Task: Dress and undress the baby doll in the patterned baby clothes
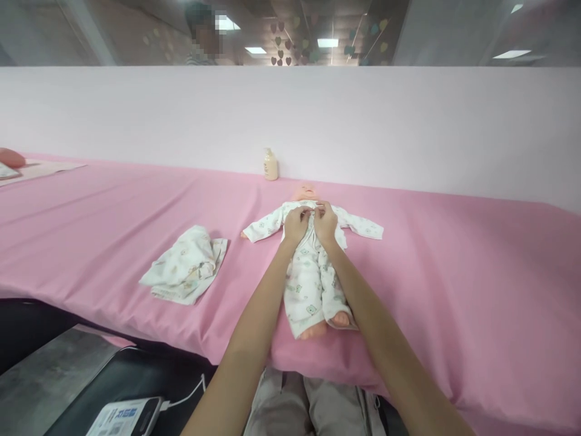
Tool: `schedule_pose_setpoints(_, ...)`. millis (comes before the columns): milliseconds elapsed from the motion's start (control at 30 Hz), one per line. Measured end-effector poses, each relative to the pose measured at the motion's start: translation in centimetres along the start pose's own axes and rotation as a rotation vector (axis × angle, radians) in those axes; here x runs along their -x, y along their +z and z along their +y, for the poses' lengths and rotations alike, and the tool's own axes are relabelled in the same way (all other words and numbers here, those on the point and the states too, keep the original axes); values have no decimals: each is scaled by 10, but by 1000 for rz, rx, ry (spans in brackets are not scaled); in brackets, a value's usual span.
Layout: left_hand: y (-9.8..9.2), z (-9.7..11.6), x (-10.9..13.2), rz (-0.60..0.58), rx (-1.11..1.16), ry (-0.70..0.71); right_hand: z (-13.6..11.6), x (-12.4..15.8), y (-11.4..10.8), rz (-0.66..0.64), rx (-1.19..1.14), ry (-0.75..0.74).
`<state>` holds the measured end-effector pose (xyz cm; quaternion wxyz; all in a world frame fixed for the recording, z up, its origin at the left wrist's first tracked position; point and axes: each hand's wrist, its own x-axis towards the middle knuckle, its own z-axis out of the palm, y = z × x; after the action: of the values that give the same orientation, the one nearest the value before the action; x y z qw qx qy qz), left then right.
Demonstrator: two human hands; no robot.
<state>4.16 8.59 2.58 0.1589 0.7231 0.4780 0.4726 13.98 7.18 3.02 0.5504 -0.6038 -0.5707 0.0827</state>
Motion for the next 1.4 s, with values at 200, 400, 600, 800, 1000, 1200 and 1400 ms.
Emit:
schedule_pose_setpoints(200,1,-2,2,45,72,-28,7,0,3,-21,5,-87)
schedule_pose_setpoints(400,1,-2,1,57,77,-52,4,2,0,6,-29,-84)
schedule_pose_setpoints(600,2,-3,1,83,106,-31,5,1,2,25,-68,-88)
schedule_pose_setpoints(800,5,-8,-1,125,152,-53,8,-2,5,28,-199,-113)
schedule_pose_setpoints(1000,4,-9,-3,134,234,-87,8,-4,3,-53,-229,-83)
schedule_pose_setpoints(1200,0,-4,-2,146,286,-188,10,-8,5,-105,-231,-66)
schedule_pose_setpoints(1400,2,-6,-5,154,280,-258,10,-11,7,-149,-136,-69)
